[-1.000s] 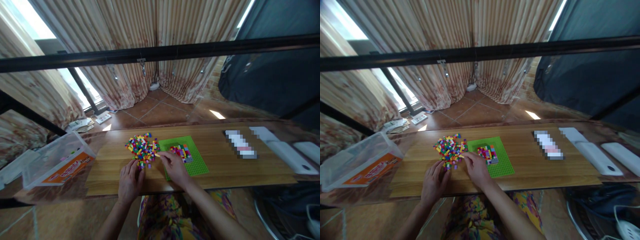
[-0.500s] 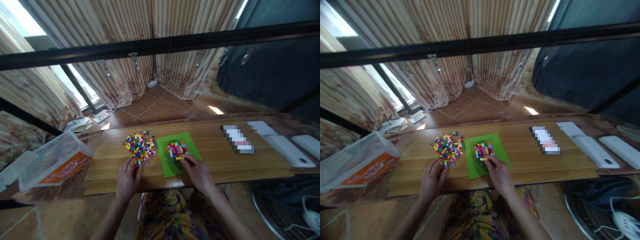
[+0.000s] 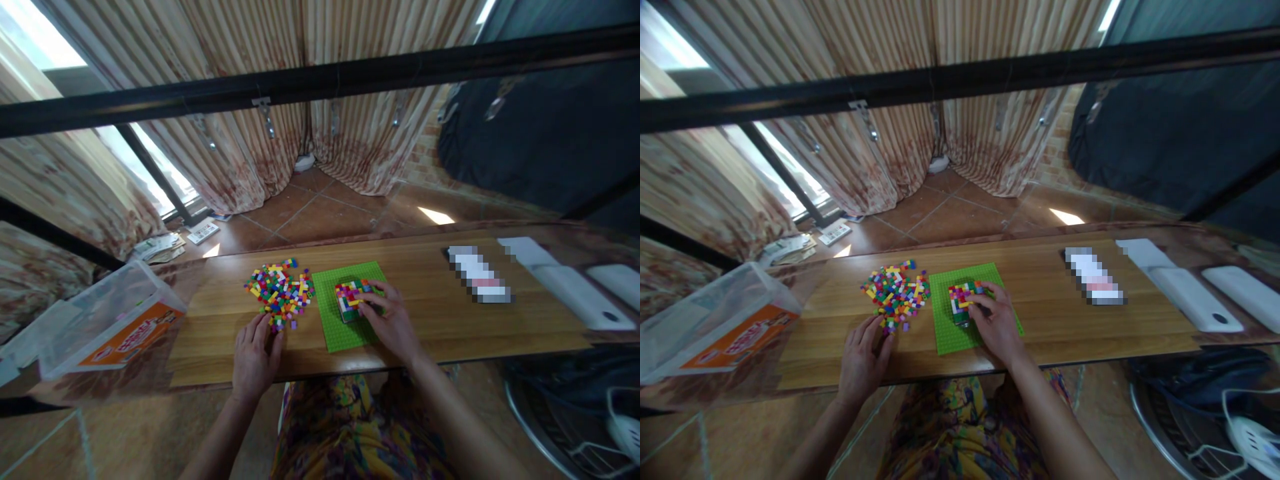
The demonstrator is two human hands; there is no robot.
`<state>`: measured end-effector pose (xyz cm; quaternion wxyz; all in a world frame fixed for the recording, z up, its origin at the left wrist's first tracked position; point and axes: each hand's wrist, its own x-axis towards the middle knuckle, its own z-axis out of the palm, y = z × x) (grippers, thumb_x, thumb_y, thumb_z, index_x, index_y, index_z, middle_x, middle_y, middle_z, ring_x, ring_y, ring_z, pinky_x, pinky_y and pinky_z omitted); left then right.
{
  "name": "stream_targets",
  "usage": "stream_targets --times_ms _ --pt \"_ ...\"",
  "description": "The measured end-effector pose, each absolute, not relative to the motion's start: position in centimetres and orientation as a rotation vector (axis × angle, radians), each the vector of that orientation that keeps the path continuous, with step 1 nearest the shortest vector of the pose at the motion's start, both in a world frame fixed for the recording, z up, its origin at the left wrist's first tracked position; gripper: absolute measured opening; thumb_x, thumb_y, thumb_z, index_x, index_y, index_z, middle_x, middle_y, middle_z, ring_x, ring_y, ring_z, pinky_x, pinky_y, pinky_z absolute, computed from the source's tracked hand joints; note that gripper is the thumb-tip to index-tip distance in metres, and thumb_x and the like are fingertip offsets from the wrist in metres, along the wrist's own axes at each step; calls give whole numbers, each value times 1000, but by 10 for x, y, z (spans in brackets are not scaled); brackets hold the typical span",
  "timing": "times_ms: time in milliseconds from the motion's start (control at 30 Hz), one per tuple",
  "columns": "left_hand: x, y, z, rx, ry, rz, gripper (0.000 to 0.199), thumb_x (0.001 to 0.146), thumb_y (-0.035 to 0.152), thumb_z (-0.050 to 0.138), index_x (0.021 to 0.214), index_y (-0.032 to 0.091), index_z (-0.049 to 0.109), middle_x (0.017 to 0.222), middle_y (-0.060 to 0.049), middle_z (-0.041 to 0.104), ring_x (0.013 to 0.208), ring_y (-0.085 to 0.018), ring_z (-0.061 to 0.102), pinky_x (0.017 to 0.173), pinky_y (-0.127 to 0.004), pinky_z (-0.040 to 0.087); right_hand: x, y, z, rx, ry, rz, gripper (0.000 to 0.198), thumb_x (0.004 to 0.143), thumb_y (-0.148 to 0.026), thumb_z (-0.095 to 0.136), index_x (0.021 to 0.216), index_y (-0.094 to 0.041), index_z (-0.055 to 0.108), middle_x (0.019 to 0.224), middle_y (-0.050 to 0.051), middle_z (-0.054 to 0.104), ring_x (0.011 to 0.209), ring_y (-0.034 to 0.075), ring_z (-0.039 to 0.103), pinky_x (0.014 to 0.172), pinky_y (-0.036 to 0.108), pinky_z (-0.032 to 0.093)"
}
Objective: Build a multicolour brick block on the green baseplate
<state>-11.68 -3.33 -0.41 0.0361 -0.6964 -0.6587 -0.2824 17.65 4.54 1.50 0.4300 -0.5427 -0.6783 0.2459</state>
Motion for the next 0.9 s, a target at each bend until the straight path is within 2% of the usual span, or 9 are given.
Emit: stream_targets --times_ms 133,467,900 --pt "-117 -33 -4 -2142 -2025 -859 40 90 35 56 125 17 53 121 -15 62 110 -28 57 96 -46 48 174 48 13 -1354 -1593 738 17 82 -36 63 90 -30 76 125 6 57 118 24 52 103 46 39" --pt "-117 -33 -4 -2133 -2009 -847 40 90 35 56 126 16 53 120 -15 63 109 -29 58 95 -46 48 165 51 9 -1369 -1269 914 31 69 -33 69 98 -21 72 115 8 66 108 23 59 98 42 42" --pt "-116 -33 -3 -2132 -2032 -854 40 90 34 57 126 18 53 121 -14 62 110 -29 58 96 -46 48 162 50 8 -1431 -1223 920 33 68 -35 69 98 -20 71 113 8 67 100 22 61 94 41 44"
